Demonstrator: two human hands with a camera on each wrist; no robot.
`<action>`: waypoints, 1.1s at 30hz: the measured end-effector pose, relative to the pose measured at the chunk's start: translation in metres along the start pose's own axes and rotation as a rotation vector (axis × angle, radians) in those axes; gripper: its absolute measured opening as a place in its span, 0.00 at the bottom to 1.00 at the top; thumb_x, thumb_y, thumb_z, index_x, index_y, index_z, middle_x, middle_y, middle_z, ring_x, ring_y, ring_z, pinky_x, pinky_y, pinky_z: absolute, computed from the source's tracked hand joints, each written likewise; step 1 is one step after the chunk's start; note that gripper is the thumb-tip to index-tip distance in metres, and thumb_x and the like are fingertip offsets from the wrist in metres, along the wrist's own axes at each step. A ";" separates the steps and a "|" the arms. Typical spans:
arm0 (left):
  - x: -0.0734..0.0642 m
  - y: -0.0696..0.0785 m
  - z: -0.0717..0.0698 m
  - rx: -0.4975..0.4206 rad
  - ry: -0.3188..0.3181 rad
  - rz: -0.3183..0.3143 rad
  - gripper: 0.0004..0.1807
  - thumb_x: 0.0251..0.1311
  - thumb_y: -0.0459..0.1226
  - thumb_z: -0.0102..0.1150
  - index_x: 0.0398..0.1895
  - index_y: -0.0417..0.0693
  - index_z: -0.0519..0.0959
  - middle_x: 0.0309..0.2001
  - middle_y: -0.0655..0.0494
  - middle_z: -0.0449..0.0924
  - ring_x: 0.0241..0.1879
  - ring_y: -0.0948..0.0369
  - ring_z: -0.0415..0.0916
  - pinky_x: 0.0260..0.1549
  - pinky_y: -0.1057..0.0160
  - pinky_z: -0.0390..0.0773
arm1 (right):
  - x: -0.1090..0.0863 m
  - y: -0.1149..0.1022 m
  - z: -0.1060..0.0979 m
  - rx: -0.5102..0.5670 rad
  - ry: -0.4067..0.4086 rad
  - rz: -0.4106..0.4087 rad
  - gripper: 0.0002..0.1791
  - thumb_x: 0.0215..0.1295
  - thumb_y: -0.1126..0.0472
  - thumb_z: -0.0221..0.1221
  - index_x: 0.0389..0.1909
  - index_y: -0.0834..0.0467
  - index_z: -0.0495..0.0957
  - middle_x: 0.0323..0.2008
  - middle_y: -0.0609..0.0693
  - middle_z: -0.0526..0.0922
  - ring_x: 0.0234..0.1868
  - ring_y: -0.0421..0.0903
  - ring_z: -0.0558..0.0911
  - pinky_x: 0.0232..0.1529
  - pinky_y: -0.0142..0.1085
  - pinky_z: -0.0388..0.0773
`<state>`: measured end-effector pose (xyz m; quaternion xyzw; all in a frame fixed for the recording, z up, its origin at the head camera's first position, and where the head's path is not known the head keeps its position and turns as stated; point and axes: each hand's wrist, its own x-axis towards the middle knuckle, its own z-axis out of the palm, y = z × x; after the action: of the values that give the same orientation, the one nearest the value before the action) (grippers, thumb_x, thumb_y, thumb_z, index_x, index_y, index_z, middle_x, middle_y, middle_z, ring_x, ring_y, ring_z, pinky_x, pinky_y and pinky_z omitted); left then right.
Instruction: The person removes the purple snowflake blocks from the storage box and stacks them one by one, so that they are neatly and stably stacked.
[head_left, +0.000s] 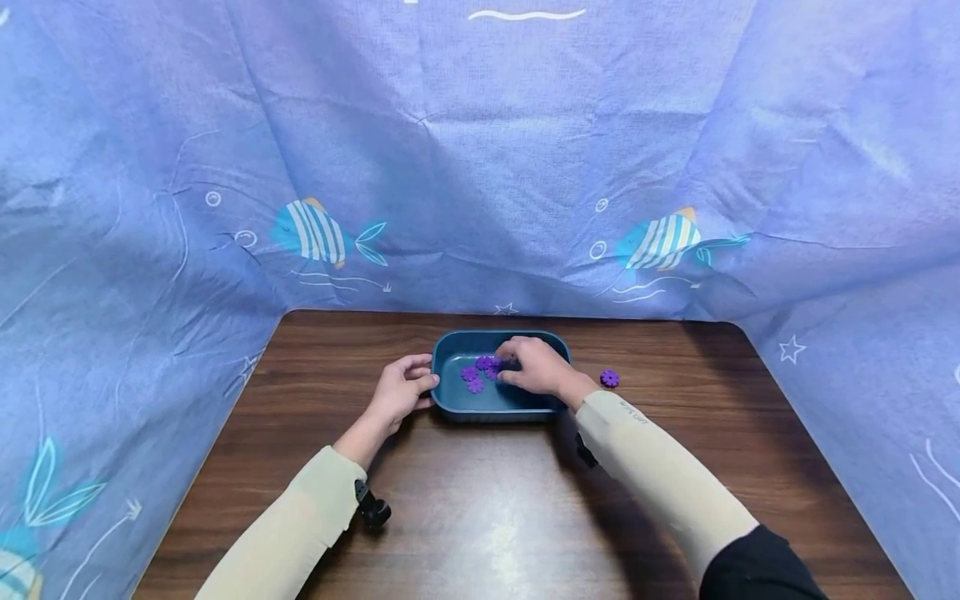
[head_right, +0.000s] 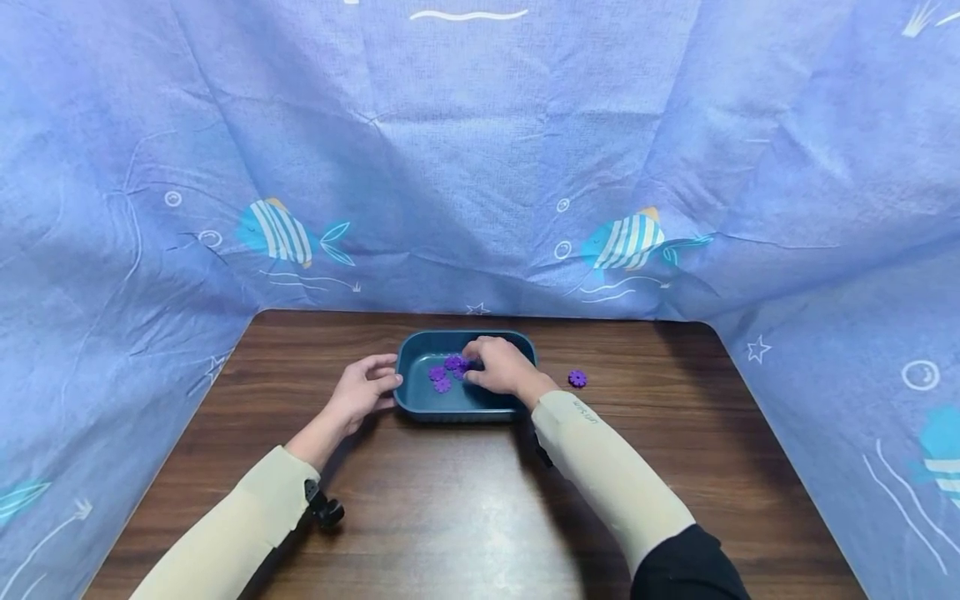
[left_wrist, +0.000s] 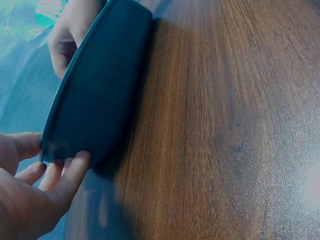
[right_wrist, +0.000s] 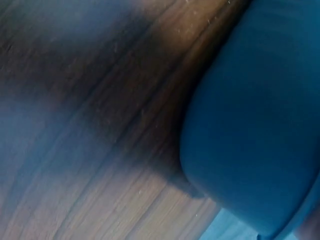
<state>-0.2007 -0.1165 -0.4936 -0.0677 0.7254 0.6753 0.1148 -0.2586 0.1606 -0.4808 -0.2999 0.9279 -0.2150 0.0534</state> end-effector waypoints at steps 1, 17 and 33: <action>0.000 0.000 0.000 -0.001 -0.001 -0.001 0.27 0.68 0.30 0.63 0.70 0.40 0.73 0.51 0.42 0.78 0.44 0.56 0.81 0.44 0.48 0.89 | 0.001 -0.001 0.002 -0.009 -0.006 -0.001 0.18 0.65 0.57 0.70 0.54 0.58 0.84 0.49 0.52 0.86 0.50 0.48 0.84 0.56 0.45 0.83; -0.005 0.007 0.003 -0.018 -0.011 -0.010 0.27 0.67 0.27 0.62 0.69 0.38 0.72 0.49 0.42 0.78 0.46 0.52 0.81 0.41 0.51 0.89 | 0.008 -0.010 0.013 -0.222 -0.050 0.063 0.19 0.65 0.51 0.70 0.54 0.53 0.84 0.52 0.49 0.86 0.53 0.48 0.84 0.58 0.46 0.82; -0.001 0.005 0.000 -0.015 -0.010 -0.015 0.26 0.68 0.28 0.62 0.69 0.39 0.72 0.51 0.40 0.78 0.41 0.57 0.82 0.45 0.48 0.88 | 0.015 -0.014 0.016 -0.293 -0.094 0.063 0.17 0.65 0.50 0.70 0.53 0.49 0.87 0.52 0.47 0.86 0.52 0.47 0.84 0.57 0.47 0.82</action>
<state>-0.2013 -0.1160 -0.4881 -0.0705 0.7191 0.6802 0.1233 -0.2594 0.1358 -0.4882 -0.2849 0.9548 -0.0614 0.0590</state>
